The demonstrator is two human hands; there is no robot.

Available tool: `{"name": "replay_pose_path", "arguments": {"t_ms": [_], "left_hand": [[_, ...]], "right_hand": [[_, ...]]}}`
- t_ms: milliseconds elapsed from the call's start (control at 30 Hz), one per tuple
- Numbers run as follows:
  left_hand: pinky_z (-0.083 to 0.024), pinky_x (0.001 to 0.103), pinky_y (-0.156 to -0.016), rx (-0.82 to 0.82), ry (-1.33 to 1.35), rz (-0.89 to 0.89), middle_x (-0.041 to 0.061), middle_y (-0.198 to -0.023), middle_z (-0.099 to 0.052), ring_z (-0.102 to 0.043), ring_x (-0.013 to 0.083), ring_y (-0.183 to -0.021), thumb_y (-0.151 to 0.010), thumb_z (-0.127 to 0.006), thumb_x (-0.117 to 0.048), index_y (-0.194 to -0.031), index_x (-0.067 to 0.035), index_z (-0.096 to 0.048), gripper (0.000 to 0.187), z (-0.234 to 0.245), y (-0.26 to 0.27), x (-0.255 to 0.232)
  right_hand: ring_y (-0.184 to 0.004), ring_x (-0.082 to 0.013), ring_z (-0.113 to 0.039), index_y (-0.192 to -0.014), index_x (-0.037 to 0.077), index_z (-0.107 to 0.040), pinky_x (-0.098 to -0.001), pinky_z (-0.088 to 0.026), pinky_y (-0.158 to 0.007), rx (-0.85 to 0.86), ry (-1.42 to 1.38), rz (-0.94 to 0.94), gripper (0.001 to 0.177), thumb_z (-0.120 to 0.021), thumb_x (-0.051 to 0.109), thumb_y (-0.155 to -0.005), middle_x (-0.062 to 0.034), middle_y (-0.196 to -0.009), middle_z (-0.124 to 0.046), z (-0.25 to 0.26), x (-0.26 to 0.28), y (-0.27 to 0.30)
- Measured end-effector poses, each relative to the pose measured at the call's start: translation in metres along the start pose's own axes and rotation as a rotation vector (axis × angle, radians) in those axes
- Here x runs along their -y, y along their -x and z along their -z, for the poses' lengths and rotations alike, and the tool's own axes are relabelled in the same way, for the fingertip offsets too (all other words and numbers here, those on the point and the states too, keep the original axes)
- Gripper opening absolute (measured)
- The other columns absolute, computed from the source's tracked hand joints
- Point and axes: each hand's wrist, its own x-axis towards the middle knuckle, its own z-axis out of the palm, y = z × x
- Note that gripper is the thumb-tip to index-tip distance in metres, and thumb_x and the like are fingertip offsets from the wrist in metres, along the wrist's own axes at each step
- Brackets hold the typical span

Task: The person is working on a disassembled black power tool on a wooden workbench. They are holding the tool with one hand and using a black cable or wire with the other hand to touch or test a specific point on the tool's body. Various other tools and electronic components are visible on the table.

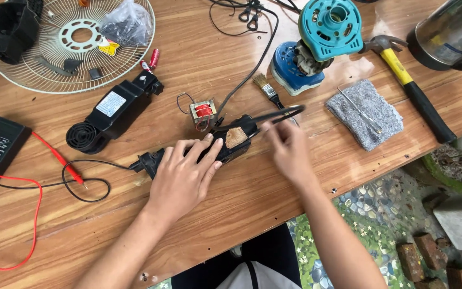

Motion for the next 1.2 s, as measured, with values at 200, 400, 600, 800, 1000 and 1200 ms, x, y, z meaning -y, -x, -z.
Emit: {"name": "replay_pose_path", "arguments": {"t_ms": [200, 400, 600, 800, 1000, 1200], "left_hand": [[-0.049, 0.039, -0.074, -0.007, -0.001, 0.005, 0.011, -0.120, -0.069, -0.064, 0.0334, -0.111, -0.104, -0.054, -0.029, -0.138, -0.016, -0.067, 0.039, -0.001, 0.001, 0.001], [-0.049, 0.040, -0.074, 0.017, 0.012, 0.009, 0.011, -0.121, -0.069, -0.063, 0.0341, -0.112, -0.104, -0.053, -0.029, -0.138, -0.015, -0.067, 0.039, 0.001, 0.001, 0.001], [-0.050, 0.040, -0.074, 0.014, 0.002, 0.002, 0.010, -0.121, -0.069, -0.064, 0.0338, -0.112, -0.104, -0.053, -0.028, -0.138, -0.015, -0.066, 0.039, -0.001, 0.001, 0.001], [-0.051, 0.039, -0.075, 0.013, 0.009, 0.002, 0.011, -0.120, -0.069, -0.064, 0.0343, -0.112, -0.103, -0.055, -0.027, -0.137, -0.013, -0.066, 0.038, 0.000, 0.001, 0.002], [-0.051, 0.041, -0.076, 0.016, 0.006, 0.004, 0.013, -0.123, -0.070, -0.064, 0.0358, -0.112, -0.103, -0.056, -0.026, -0.138, -0.013, -0.066, 0.039, -0.001, 0.002, 0.002], [-0.051, 0.041, -0.076, 0.033, 0.009, 0.007, 0.012, -0.124, -0.068, -0.063, 0.0359, -0.113, -0.103, -0.055, -0.026, -0.139, -0.013, -0.065, 0.039, -0.001, 0.002, 0.002]], "right_hand": [[-0.048, -0.0087, -0.045, -0.074, 0.006, -0.068, -0.0217, -0.037, -0.047, 0.002, -0.049, 0.006, 0.030, -0.065, 0.013, -0.103, -0.0015, -0.050, -0.053, -0.010, 0.000, 0.005], [-0.047, -0.0107, -0.045, -0.076, 0.008, -0.069, -0.0226, -0.036, -0.046, -0.043, -0.006, 0.025, 0.029, -0.066, 0.014, -0.105, -0.0032, -0.051, -0.054, 0.006, -0.005, -0.011], [-0.047, -0.0110, -0.047, -0.079, 0.007, -0.068, -0.0235, -0.040, -0.047, -0.047, -0.030, 0.002, 0.027, -0.066, 0.013, -0.105, -0.0044, -0.057, -0.059, 0.005, -0.017, -0.012], [-0.048, -0.0096, -0.045, -0.078, 0.005, -0.066, -0.0224, -0.038, -0.047, 0.004, -0.047, 0.008, 0.028, -0.063, 0.012, -0.105, -0.0035, -0.052, -0.054, -0.010, -0.014, 0.007], [-0.044, -0.0111, -0.043, -0.075, 0.005, -0.065, -0.0230, -0.036, -0.045, 0.031, -0.008, 0.039, 0.031, -0.065, 0.012, -0.104, -0.0048, -0.049, -0.054, -0.006, -0.006, 0.004], [-0.047, -0.0122, -0.043, -0.079, 0.004, -0.066, -0.0268, -0.036, -0.046, 0.020, 0.024, 0.035, 0.028, -0.064, 0.011, -0.106, -0.0068, -0.053, -0.055, 0.001, -0.011, 0.002]]}}
